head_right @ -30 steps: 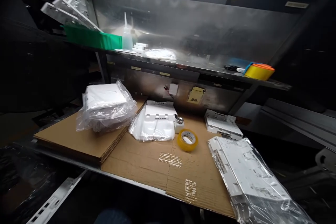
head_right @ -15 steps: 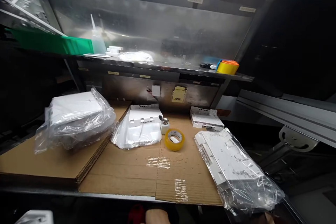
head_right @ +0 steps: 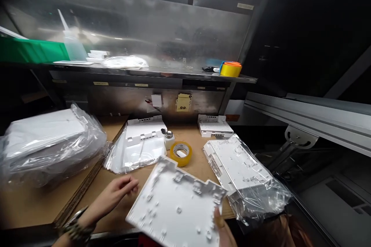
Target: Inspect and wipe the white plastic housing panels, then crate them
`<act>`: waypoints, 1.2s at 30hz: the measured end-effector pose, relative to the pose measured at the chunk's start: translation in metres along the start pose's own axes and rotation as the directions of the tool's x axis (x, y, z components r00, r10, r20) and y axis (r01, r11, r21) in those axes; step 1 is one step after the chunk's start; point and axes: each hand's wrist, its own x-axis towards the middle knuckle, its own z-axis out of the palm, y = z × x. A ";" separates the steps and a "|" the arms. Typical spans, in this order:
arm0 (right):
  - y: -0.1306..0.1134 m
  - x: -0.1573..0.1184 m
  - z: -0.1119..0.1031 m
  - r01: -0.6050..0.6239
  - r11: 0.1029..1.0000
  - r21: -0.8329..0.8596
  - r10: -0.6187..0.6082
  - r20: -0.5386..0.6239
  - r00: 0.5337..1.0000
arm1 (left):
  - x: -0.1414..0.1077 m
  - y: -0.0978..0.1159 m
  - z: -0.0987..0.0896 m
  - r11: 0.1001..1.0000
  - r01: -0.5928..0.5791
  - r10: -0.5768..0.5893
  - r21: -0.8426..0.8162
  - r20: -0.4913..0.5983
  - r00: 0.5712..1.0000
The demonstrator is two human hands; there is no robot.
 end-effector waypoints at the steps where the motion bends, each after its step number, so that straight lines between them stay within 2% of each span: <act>1: -0.005 -0.001 -0.009 0.013 0.998 0.062 -0.011 -0.025 1.000 | 0.022 0.002 0.006 0.993 -0.050 0.060 0.104 -0.094 0.994; 3: -0.014 -0.003 -0.023 0.055 0.985 0.164 -0.045 -0.062 0.997 | 0.059 0.003 0.017 0.955 -0.116 0.175 0.274 -0.201 0.964; 6: -0.024 -0.009 -0.032 0.121 0.959 0.256 -0.086 -0.142 0.986 | 0.090 0.000 0.023 0.893 -0.156 0.277 0.423 -0.241 0.930; 8: -0.027 -0.011 -0.033 0.159 0.940 0.302 -0.103 -0.192 0.976 | 0.099 -0.002 0.016 0.872 -0.164 0.305 0.462 -0.250 0.919; 10: -0.029 -0.012 -0.031 0.205 0.918 0.340 -0.136 -0.216 0.967 | 0.104 -0.003 0.001 0.874 -0.142 0.302 0.464 -0.289 0.908; 12: -0.031 -0.012 -0.027 0.240 0.902 0.358 -0.171 -0.214 0.962 | 0.109 -0.003 -0.018 0.900 -0.094 0.260 0.425 -0.353 0.899; 15: -0.034 -0.013 -0.021 0.250 0.902 0.353 -0.185 -0.206 0.961 | 0.120 -0.002 -0.046 0.961 -0.041 0.159 0.273 -0.426 0.891; 19: -0.037 -0.011 -0.013 0.251 0.900 0.357 -0.188 -0.204 0.961 | 0.132 0.004 -0.068 0.999 -0.046 0.044 0.005 -0.406 0.913; 22: -0.038 -0.010 -0.009 0.244 0.900 0.360 -0.175 -0.215 0.961 | 0.134 0.014 -0.071 0.987 -0.066 0.010 -0.149 -0.350 0.937; 25: -0.037 -0.009 -0.009 0.214 0.913 0.347 -0.146 -0.213 0.966 | 0.128 0.027 -0.065 0.961 -0.114 0.040 -0.253 -0.280 0.959; 28: -0.033 -0.006 -0.012 0.158 0.933 0.323 -0.107 -0.168 0.980 | 0.115 0.037 -0.056 0.947 -0.184 0.113 -0.262 -0.266 0.957; 31: -0.026 0.003 -0.010 0.088 0.958 0.272 -0.056 -0.124 0.991 | 0.102 0.041 -0.047 0.953 -0.239 0.171 -0.186 -0.322 0.931; 33: -0.018 0.012 0.001 0.058 0.977 0.206 -0.039 -0.096 0.995 | 0.094 0.040 -0.040 0.960 -0.250 0.192 -0.125 -0.355 0.915; 36: -0.007 0.028 0.038 0.059 0.993 0.105 -0.063 0.043 0.997 | 0.084 0.039 -0.028 0.967 -0.241 0.205 -0.079 -0.315 0.927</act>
